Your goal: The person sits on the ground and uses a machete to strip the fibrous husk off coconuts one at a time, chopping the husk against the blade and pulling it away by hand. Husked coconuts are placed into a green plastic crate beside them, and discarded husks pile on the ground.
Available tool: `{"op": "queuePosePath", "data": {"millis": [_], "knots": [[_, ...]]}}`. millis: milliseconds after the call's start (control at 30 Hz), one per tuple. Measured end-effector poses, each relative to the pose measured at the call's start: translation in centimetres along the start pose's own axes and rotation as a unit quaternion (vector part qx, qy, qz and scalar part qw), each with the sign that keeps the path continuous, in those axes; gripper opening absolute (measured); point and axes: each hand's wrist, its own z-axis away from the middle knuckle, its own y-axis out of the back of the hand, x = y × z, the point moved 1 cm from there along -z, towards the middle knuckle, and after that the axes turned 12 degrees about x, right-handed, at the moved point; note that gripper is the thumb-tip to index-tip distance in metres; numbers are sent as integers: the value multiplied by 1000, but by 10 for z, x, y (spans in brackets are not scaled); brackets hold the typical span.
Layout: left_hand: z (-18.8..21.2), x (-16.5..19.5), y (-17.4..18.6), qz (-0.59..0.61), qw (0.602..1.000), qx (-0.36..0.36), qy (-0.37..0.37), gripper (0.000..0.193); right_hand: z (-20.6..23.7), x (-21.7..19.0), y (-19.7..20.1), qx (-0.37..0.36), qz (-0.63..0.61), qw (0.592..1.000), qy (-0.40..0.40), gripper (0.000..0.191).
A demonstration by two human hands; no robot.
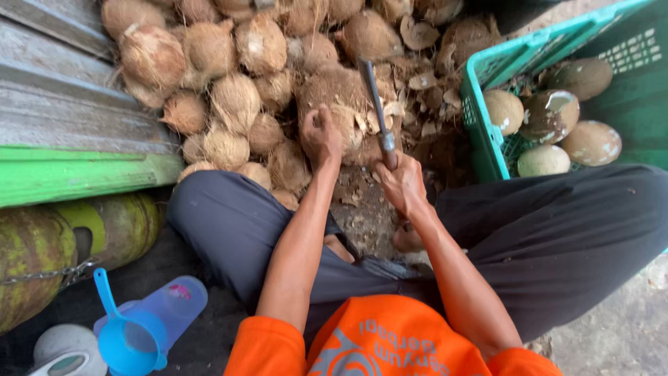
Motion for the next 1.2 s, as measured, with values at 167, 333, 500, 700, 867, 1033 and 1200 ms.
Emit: {"op": "queuePosePath", "data": {"millis": [167,333,500,700,867,1033,1200], "knots": [[1,7,-5,-44,997,3,64,44,8,-8,1,-21,40,999,-29,41],[8,5,-14,-30,996,72,-34,43,-6,27,-13,-68,13,992,-101,23],[-8,-13,-17,13,1000,-9,-1,44,-13,56,-16,-131,-137,959,-211,36],[-33,-29,-1,71,995,-30,-68,43,-15,56,-2,-156,-62,972,-162,34],[-33,-26,10,82,996,-33,-6,39,-7,31,-3,-114,45,991,-54,40],[-21,-28,2,-24,972,64,-224,32,5,14,-1,-36,-60,997,-45,35],[-16,-35,-9,-106,934,102,-325,33,-2,33,-14,-57,-12,998,-24,35]]}}
